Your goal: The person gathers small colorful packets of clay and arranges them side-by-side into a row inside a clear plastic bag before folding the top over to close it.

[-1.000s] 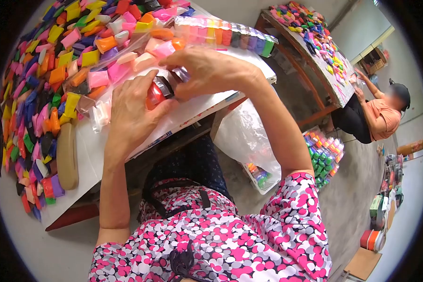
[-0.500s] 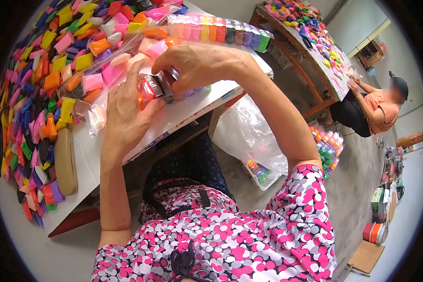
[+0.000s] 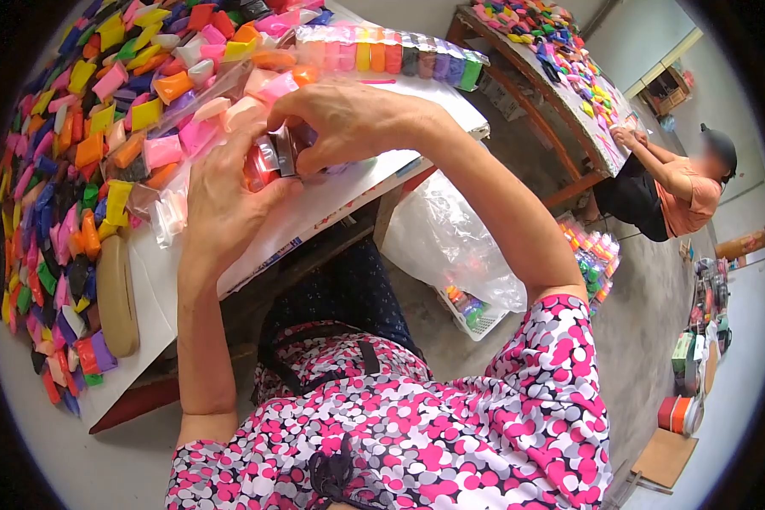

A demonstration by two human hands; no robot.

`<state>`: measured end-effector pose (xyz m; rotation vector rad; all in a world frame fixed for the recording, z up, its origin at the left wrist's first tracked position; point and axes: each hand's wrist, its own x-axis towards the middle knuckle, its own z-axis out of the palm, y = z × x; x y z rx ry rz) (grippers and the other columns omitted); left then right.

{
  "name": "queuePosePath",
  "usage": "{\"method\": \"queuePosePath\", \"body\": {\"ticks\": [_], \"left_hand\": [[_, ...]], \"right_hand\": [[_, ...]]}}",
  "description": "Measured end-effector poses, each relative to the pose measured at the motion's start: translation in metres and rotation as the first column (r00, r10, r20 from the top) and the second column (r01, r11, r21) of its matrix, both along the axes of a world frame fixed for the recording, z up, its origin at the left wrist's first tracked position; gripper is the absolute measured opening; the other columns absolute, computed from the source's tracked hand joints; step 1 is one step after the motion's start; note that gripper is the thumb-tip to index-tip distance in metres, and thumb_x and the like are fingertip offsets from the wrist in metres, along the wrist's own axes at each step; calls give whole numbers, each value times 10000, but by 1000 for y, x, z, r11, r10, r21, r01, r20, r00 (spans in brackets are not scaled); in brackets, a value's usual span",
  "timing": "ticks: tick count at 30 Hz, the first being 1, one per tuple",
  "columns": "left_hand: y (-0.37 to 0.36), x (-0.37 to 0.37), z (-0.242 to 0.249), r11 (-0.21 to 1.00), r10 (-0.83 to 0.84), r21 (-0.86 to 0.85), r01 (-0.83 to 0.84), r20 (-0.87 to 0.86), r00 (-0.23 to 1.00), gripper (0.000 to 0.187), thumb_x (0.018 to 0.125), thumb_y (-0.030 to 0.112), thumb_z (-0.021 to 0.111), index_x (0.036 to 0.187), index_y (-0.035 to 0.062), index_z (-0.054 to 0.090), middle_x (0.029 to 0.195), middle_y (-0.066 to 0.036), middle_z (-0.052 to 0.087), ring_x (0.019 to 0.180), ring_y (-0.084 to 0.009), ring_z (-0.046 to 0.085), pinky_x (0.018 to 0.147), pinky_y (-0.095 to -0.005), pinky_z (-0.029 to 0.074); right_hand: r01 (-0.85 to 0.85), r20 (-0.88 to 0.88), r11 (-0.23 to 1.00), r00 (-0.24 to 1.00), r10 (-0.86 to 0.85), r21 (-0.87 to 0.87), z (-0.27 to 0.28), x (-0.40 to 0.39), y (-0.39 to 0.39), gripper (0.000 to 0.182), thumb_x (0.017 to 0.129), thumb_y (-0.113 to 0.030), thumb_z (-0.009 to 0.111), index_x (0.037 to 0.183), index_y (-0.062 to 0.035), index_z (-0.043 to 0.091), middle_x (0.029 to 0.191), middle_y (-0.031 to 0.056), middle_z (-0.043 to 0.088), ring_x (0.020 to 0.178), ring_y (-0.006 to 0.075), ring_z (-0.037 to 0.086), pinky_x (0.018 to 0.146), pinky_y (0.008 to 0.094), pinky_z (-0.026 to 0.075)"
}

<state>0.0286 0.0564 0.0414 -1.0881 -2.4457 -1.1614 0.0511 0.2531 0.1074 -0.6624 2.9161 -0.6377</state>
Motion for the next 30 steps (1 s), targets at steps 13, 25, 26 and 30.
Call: {"method": "queuePosePath", "body": {"ticks": [13, 25, 26, 30], "left_hand": [[3, -1, -2, 997, -15, 77, 10, 61, 998, 543, 725, 357, 783, 1164, 73, 637, 907, -116, 661, 943, -277, 606, 884, -416, 384], [17, 9, 15, 994, -100, 30, 104, -115, 988, 484, 787, 224, 745, 1206, 22, 613, 1001, -148, 646, 884, -289, 612, 803, -407, 475], [18, 9, 15, 995, -96, 26, 98, -65, 993, 431, 789, 234, 734, 1140, 17, 608, 972, -135, 649, 904, -294, 609, 834, -423, 443], [22, 9, 11, 997, -71, 18, 72, -51, 996, 381, 792, 248, 729, 1061, 4, 613, 898, -135, 649, 883, -315, 615, 821, -442, 432]], "right_hand": [[24, 6, 999, 1000, -23, -33, 0, -1, 1, 555, 733, -141, 703, 1250, -6, 557, 1145, 151, 626, 1052, 247, 633, 932, 378, 516], [14, -82, 999, 997, -16, -33, 14, 11, 12, 587, 803, -65, 657, 1367, 1, 509, 1305, 171, 593, 1191, 265, 586, 1044, 389, 441], [12, -86, 1000, 996, -12, 9, 15, 13, 13, 583, 799, -61, 658, 1360, 2, 514, 1304, 175, 592, 1194, 275, 581, 1047, 388, 436], [5, -126, 995, 992, 7, 99, 9, 18, 14, 578, 769, -64, 681, 1326, -1, 539, 1264, 198, 601, 1179, 324, 571, 1033, 394, 432]]}}
